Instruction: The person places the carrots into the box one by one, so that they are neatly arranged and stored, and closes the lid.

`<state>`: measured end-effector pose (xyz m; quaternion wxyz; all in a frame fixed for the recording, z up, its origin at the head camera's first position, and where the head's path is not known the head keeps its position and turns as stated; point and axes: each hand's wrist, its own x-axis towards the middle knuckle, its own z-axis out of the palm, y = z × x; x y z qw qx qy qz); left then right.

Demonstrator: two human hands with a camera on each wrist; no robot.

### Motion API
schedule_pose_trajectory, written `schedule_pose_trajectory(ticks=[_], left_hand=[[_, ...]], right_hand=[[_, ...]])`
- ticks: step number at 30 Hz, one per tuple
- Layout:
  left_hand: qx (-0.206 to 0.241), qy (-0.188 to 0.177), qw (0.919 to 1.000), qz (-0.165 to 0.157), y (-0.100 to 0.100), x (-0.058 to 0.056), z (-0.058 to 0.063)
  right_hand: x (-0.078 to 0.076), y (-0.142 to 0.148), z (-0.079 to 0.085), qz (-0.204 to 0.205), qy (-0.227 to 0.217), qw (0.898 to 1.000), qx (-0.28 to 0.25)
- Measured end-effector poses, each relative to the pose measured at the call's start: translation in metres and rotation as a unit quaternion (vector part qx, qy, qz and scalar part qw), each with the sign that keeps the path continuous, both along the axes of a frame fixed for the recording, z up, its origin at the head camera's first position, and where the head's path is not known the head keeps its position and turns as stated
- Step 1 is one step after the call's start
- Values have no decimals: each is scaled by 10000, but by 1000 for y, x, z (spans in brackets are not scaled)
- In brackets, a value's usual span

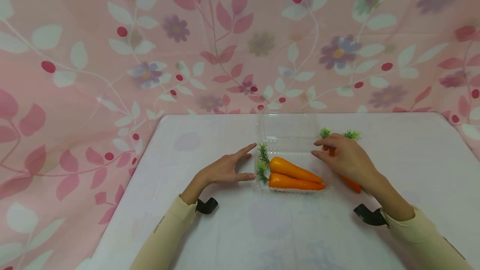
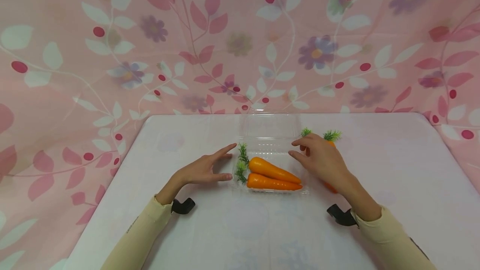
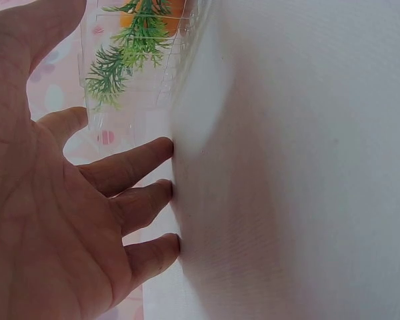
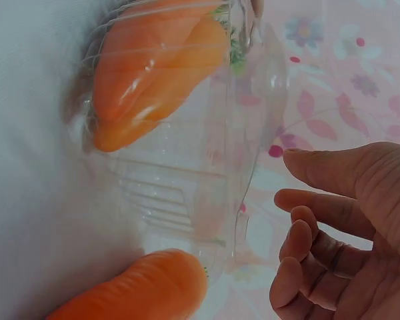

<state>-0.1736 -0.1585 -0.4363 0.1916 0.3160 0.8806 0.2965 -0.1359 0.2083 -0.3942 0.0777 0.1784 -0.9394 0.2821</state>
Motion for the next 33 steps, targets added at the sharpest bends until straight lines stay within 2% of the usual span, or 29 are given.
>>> schedule_pose_trajectory(ticks=[11, 20, 28, 33], left_hand=[[-70, -14, 10000, 41, 2, -1, 1], [-61, -39, 10000, 49, 1, -1, -1], [-62, -47, 10000, 56, 0, -1, -1], [-68, -39, 10000, 55, 1, -1, 0]], right_hand=[[0, 15, -4, -131, 372, 9992, -119], [1, 23, -7, -197, 332, 9990, -238], [0, 31, -10, -315, 323, 9990, 2], [1, 37, -13, -352, 352, 9988, -30]])
